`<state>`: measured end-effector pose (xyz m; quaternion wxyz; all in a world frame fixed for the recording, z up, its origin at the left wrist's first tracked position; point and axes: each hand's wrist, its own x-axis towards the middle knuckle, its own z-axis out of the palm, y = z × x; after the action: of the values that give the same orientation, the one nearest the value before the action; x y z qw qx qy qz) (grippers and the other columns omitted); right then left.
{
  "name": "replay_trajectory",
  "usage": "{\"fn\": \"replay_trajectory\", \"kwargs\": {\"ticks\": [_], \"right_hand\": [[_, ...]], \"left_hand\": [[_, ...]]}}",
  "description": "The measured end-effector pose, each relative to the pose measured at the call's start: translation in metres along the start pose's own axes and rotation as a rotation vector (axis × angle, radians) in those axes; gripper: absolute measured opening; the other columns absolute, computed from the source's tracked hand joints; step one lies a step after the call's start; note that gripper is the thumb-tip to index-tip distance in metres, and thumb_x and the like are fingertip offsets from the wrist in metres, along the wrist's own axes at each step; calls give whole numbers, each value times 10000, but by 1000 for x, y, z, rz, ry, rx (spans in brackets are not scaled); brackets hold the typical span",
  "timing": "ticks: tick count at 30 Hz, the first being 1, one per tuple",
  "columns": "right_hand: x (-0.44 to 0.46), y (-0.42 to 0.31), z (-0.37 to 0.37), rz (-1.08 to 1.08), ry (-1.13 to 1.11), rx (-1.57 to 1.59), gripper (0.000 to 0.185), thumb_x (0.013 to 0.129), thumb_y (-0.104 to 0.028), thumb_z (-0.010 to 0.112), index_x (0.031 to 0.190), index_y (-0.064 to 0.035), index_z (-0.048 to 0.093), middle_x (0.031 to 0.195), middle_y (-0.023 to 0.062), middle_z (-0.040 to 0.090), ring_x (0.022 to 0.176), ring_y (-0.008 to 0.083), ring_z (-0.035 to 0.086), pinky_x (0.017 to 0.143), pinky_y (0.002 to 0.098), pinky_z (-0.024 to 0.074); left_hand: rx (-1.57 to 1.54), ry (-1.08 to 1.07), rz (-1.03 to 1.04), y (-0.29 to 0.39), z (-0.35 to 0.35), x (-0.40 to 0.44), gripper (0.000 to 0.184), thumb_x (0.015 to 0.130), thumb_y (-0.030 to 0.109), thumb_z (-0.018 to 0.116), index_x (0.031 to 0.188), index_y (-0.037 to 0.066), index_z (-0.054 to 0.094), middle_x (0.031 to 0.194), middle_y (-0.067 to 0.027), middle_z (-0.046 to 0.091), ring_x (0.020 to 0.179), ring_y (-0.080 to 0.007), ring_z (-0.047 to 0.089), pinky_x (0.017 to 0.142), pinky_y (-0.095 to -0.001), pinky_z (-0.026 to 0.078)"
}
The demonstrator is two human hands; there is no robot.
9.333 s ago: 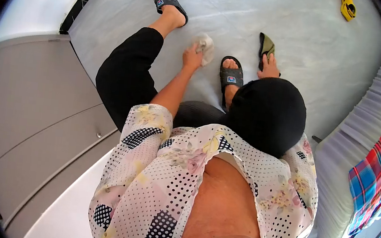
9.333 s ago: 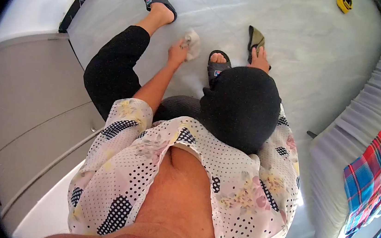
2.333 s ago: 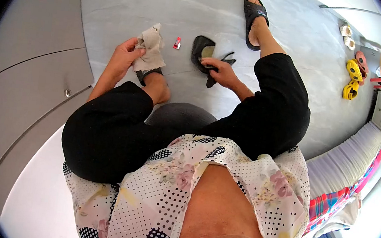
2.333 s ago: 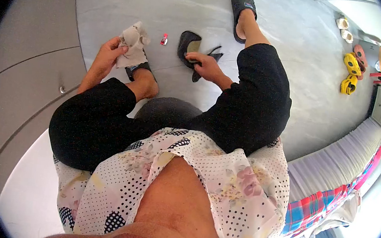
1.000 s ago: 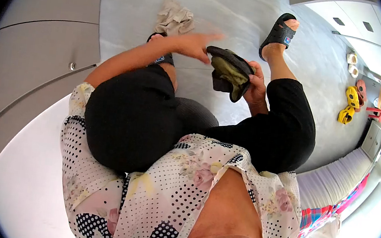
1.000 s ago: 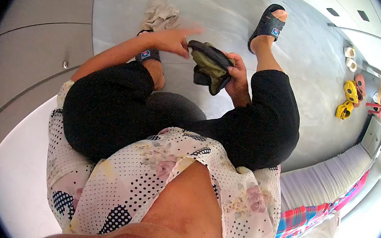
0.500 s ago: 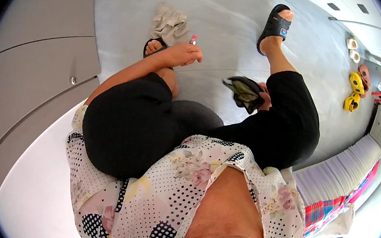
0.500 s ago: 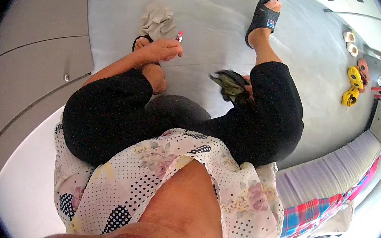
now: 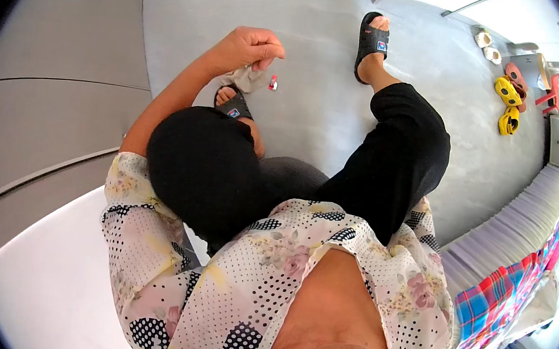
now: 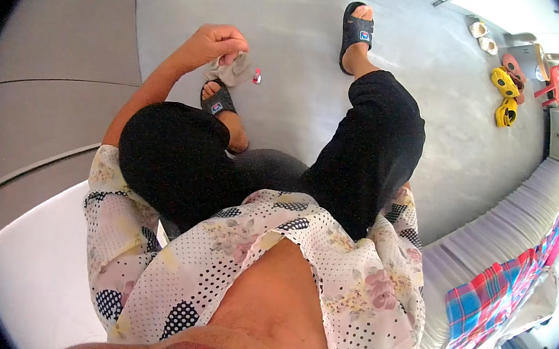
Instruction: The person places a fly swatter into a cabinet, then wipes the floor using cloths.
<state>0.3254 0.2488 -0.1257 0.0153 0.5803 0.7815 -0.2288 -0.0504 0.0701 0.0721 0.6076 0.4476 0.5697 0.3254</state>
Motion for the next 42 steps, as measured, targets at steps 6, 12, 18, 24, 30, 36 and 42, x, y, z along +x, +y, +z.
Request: {"fn": "replay_trajectory", "kwargs": {"ticks": [6, 12, 18, 24, 30, 36, 42], "right_hand": [[-27, -4, -133, -18, 90, 605, 324, 922, -266, 481, 1023, 4, 629, 971, 122, 661, 952, 196, 625, 794, 333, 488], [-1, -171, -247, -671, 53, 686, 600, 947, -523, 270, 1183, -41, 538, 1136, 128, 599, 1058, 239, 579, 932, 370, 432], [-18, -266, -201, -637, -648, 961, 793, 860, -705, 175, 1044, -53, 587, 1118, 134, 577, 1115, 256, 504, 934, 423, 417], [-22, -256, -199, -526, -750, 895, 835, 833, -740, 95, 784, -62, 579, 645, 58, 546, 622, 158, 513, 608, 301, 446], [-34, -260, -206, -371, -735, 972, 753, 872, -692, 182, 532, -91, 483, 454, 2, 387, 416, 97, 323, 465, 251, 363], [-23, -249, -203, -340, -536, 1168, 574, 919, -518, 425, 494, -134, 384, 397, -19, 279, 407, 95, 265, 533, 248, 379], [-8, -236, -191, -263, -496, 1279, 355, 903, -397, 543, 720, -94, 531, 659, -38, 466, 608, 70, 392, 639, 225, 388]], "left_hand": [[169, 26, 243, 95, -15, 18, 214, 909, 211, 519, 828, 28, 597, 581, 7, 501, 534, -74, 451, 510, -220, 386], [236, -80, 384, 140, 0, 28, 217, 939, 194, 448, 814, 38, 532, 603, 4, 466, 554, -76, 427, 524, -220, 358], [14, 44, 329, 138, 19, 40, 231, 928, 245, 461, 813, 56, 528, 620, -3, 489, 557, -86, 448, 510, -227, 353], [-240, 32, 205, 143, 38, 42, 239, 924, 239, 476, 857, 17, 533, 639, -39, 509, 551, -123, 503, 519, -253, 436], [-121, 178, 322, 127, 27, 41, 227, 936, 223, 471, 864, 17, 535, 683, -40, 519, 590, -126, 509, 545, -273, 465], [-274, 219, 279, 113, 14, 43, 225, 944, 235, 470, 868, 35, 540, 698, -32, 509, 608, -124, 483, 579, -287, 453], [-308, 225, 209, 110, 19, 44, 220, 942, 228, 483, 883, 29, 555, 722, -36, 514, 619, -122, 482, 592, -288, 453]]}}
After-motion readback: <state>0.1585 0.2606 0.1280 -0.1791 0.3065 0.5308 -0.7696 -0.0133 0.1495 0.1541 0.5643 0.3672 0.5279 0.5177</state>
